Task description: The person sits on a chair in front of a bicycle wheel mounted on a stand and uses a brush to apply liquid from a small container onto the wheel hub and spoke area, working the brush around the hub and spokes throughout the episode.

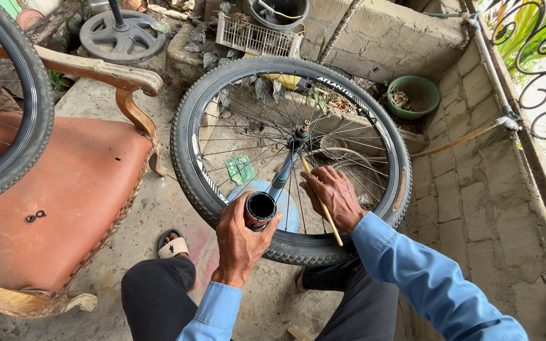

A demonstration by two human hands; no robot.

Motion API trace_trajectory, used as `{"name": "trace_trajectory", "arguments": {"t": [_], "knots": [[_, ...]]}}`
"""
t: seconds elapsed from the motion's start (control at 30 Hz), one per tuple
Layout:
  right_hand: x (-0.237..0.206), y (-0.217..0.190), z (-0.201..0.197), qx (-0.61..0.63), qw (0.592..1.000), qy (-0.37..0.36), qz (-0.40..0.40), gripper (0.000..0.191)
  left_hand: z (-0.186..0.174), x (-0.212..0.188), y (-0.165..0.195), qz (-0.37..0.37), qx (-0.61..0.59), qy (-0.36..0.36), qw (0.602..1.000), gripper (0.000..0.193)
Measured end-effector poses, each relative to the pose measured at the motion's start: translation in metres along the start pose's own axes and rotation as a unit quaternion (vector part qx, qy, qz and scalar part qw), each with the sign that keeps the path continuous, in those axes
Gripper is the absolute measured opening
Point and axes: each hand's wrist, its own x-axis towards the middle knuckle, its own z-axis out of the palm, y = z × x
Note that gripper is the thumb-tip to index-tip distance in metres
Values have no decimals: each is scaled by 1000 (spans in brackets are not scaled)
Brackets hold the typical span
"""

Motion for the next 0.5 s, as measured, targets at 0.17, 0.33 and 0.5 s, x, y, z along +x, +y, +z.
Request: {"name": "trace_trajectory", "arguments": {"t": [0.17, 0.33, 0.5], "knots": [[1, -2, 2, -33, 999, 13, -8, 33, 0, -1, 0, 11, -3, 8, 1000, 62], [5, -10, 5, -51, 999, -14, -1, 34, 1, -1, 0, 10, 2, 9, 1000, 64], [9, -10, -3, -12, 999, -30, -4, 32, 0, -1, 0, 4, 10, 3, 1000, 64]]}}
